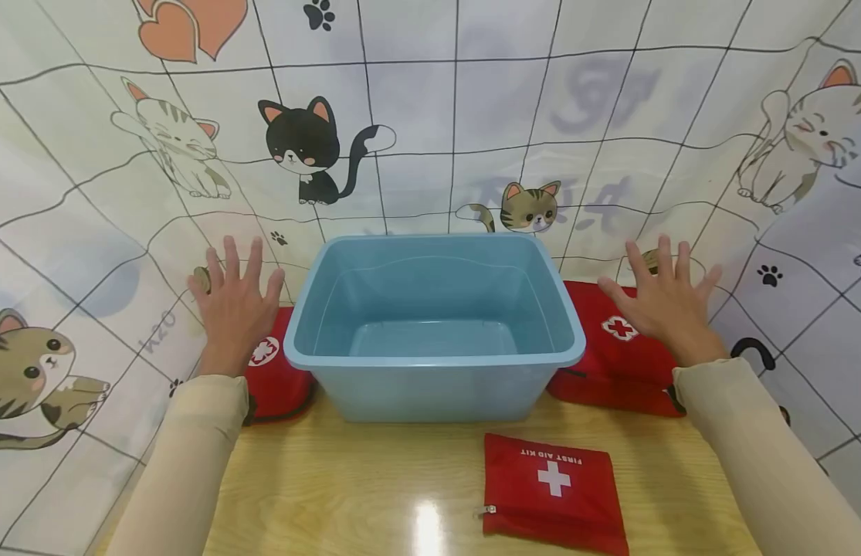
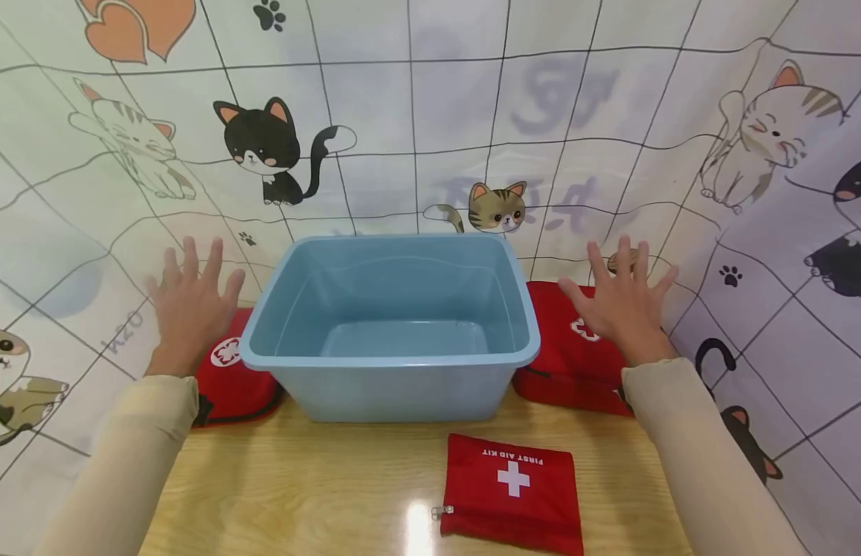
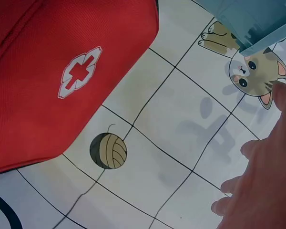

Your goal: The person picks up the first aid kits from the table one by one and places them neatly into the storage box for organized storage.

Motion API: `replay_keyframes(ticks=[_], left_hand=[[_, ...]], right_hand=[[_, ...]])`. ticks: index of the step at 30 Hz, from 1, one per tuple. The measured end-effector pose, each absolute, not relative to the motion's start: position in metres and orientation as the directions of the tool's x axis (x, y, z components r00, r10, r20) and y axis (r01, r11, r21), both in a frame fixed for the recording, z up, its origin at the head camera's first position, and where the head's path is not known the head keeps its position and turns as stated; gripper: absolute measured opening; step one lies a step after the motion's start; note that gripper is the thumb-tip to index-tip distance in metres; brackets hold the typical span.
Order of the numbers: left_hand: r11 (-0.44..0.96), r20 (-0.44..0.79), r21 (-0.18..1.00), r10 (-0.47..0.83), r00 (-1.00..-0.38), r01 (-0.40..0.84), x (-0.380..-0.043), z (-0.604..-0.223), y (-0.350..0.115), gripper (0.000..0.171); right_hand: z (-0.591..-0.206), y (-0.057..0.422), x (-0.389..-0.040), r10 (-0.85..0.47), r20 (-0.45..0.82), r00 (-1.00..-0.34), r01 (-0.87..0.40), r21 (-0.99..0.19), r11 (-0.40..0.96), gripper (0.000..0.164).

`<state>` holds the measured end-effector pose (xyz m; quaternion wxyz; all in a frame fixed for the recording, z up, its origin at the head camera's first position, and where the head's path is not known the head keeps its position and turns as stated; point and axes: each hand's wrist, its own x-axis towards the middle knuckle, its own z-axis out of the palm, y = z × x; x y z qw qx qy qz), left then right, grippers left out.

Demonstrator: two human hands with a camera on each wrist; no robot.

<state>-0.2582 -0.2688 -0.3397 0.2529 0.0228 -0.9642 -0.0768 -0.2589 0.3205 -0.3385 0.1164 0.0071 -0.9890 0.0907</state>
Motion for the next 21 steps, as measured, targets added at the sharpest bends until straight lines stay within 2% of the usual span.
replay_keyframes(ticks=[7,14,21], left_hand=[[0.973,0.410,0.222,-0.038,-0.911,0.059,-0.259,-0.339,-0.264,0.067],[0.915,0.204,0.385,0.042,-0.978,0.120,-0.261,-0.339,-0.257,0.070],[0.839,0.024,0.533,0.113,-0.993,0.108,-0.260,-0.344,-0.253,0.071]], right_hand=[[-0.347,0.326,-0.256,0.025,0.159,-0.987,-0.012,-0.230,0.973,0.091],[-0.366,0.348,-0.247,0.049,0.060,-0.997,0.030,-0.285,0.958,0.090],[-0.385,0.372,-0.235,0.044,-0.042,-0.998,0.055,-0.334,0.941,0.091]])
